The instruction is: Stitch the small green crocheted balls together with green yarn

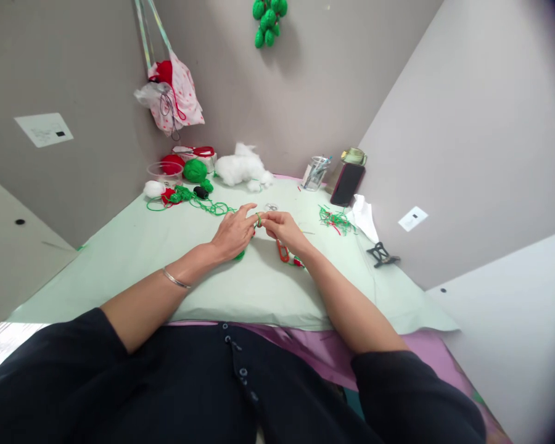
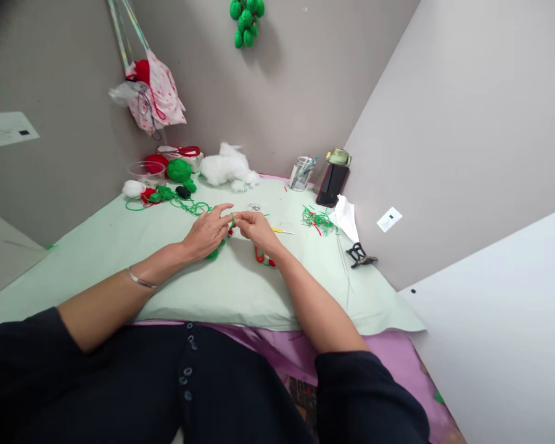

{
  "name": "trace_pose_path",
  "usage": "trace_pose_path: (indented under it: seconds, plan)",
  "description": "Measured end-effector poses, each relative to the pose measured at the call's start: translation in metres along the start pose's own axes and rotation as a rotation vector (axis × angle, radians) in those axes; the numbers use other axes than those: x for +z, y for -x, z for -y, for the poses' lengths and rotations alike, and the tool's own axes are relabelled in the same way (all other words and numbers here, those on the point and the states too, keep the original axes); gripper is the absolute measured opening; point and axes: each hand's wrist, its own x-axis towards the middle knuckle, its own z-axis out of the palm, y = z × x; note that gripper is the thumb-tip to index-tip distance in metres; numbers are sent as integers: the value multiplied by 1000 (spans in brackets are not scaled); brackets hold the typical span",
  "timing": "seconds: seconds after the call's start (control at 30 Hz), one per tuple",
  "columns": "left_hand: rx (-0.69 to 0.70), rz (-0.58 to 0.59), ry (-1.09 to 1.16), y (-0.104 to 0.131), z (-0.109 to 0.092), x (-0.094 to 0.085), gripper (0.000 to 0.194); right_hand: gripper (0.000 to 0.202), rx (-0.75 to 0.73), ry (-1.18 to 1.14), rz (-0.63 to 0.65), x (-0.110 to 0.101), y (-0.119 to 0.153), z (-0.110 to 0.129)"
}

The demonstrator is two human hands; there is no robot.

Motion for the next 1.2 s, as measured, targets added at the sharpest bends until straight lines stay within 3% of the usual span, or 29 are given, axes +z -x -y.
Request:
trace_pose_path:
  seconds: [0.3, 0.53, 0.7, 1.03, 1.2]
  plan:
    - [-3, 19, 56, -2, 2, -3, 46, 22, 25, 0, -3, 1, 2, 4]
    - [-304, -96, 657, -12, 20, -6, 27, 20, -101, 298, -162, 7, 4, 5]
    - [-466, -100, 949, -15, 22, -6, 35, 23, -176, 535, -189, 12, 8, 4]
    - [-488, -93, 1096, -15, 17, -6, 34, 23, -219, 747, -200, 16, 12, 6]
    - [-504, -90, 1134, -16, 14, -8, 24, 25, -212, 897, -196, 19, 14, 7]
